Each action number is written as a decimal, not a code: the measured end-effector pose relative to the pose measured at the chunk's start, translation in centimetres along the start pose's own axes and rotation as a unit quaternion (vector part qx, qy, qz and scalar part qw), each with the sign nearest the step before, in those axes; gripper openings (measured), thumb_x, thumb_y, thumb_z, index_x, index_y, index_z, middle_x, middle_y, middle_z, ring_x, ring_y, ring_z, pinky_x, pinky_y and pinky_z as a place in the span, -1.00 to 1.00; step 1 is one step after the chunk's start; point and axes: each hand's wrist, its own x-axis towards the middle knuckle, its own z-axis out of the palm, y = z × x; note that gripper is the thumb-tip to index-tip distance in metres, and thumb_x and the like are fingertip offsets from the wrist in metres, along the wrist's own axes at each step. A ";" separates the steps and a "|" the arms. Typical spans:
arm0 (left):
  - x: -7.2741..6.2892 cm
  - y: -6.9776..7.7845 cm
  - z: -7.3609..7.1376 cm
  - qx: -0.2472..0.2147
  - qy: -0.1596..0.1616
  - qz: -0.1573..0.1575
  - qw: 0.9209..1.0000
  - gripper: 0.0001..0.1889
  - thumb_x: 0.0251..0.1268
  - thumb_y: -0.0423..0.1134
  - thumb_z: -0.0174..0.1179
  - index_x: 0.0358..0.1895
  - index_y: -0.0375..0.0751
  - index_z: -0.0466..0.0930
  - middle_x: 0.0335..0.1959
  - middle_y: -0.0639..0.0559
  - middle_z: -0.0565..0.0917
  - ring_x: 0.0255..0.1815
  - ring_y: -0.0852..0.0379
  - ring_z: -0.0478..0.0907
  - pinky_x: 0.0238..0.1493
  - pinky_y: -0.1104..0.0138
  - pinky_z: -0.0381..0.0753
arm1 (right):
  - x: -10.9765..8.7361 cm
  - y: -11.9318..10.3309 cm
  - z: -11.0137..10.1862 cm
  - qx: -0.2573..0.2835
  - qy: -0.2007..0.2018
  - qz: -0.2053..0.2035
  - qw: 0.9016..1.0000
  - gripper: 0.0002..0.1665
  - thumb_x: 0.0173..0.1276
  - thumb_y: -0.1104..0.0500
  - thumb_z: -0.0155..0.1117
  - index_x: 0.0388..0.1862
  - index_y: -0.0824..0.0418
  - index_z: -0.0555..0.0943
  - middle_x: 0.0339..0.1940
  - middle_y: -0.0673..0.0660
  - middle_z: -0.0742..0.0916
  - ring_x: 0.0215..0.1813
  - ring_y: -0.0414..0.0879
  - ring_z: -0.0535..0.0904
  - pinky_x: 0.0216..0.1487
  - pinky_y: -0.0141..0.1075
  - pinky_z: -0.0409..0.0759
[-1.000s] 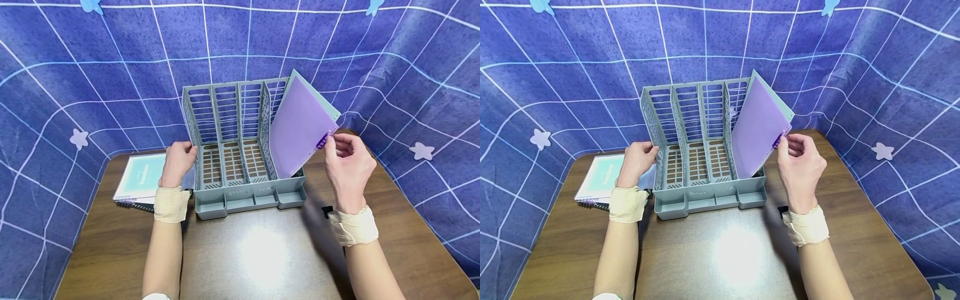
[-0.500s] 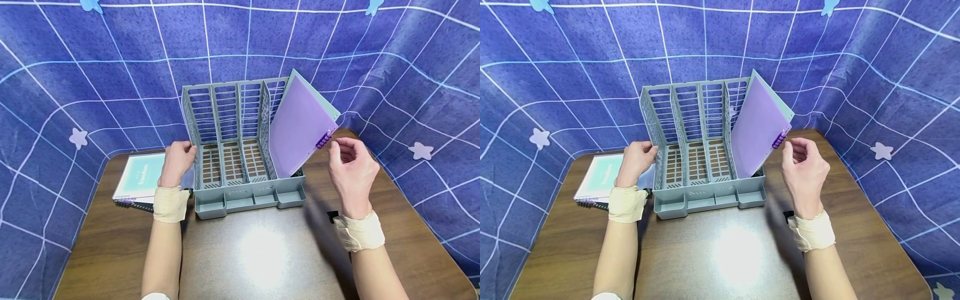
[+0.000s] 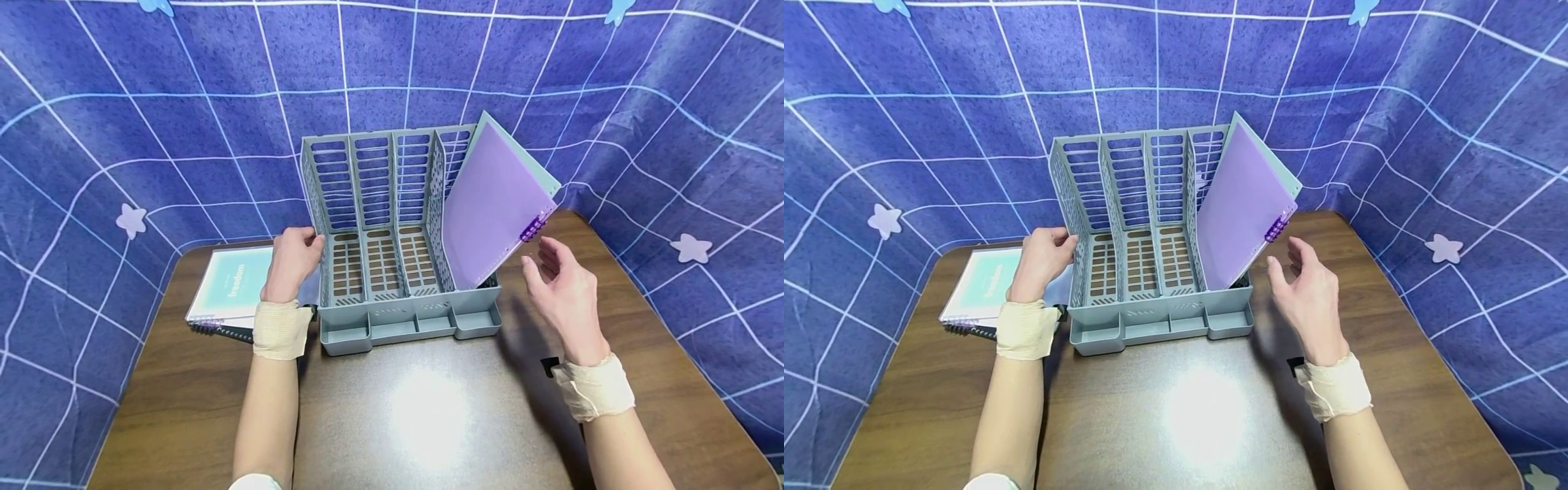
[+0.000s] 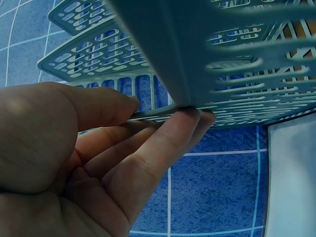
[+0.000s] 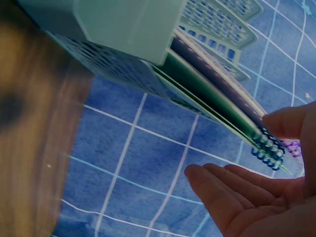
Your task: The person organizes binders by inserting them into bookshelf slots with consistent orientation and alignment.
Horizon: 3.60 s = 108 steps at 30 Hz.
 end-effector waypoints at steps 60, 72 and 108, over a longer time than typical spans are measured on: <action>0.3 -0.1 0.0 -0.005 0.003 0.003 1.000 -0.70 0.54 -0.14 0.09 -0.35 -0.21 0.69 -0.51 -0.07 0.68 -0.52 -0.03 0.52 -0.47 0.20 0.44 | -6.2 1.5 7.1 -0.132 -0.186 0.044 0.973 0.14 0.04 -0.39 0.57 0.22 0.46 0.40 -0.31 0.48 0.73 -0.21 0.47 0.70 -0.19 0.26 0.62; -0.9 0.7 -1.5 -0.006 -0.004 -0.023 1.000 -0.59 0.53 -0.13 0.08 0.21 -0.33 0.68 -0.09 -0.19 0.81 -0.10 -0.11 0.72 -0.05 0.04 0.62 | -6.3 1.4 7.6 -0.129 -0.176 0.025 0.976 0.13 0.03 -0.36 0.60 0.18 0.50 0.41 -0.39 0.49 0.71 -0.27 0.49 0.69 -0.24 0.27 0.62; -8.0 -7.5 -8.1 0.115 -0.120 -0.003 0.986 -0.18 0.36 -0.05 0.35 0.59 -0.24 0.23 0.60 -0.50 0.08 0.62 -0.51 -0.09 0.55 -0.29 -0.11 | -6.1 0.9 6.5 -0.111 -0.217 0.045 0.969 0.11 0.12 -0.37 0.53 0.09 0.59 0.37 -0.42 0.61 0.64 -0.26 0.64 0.62 -0.22 0.37 0.56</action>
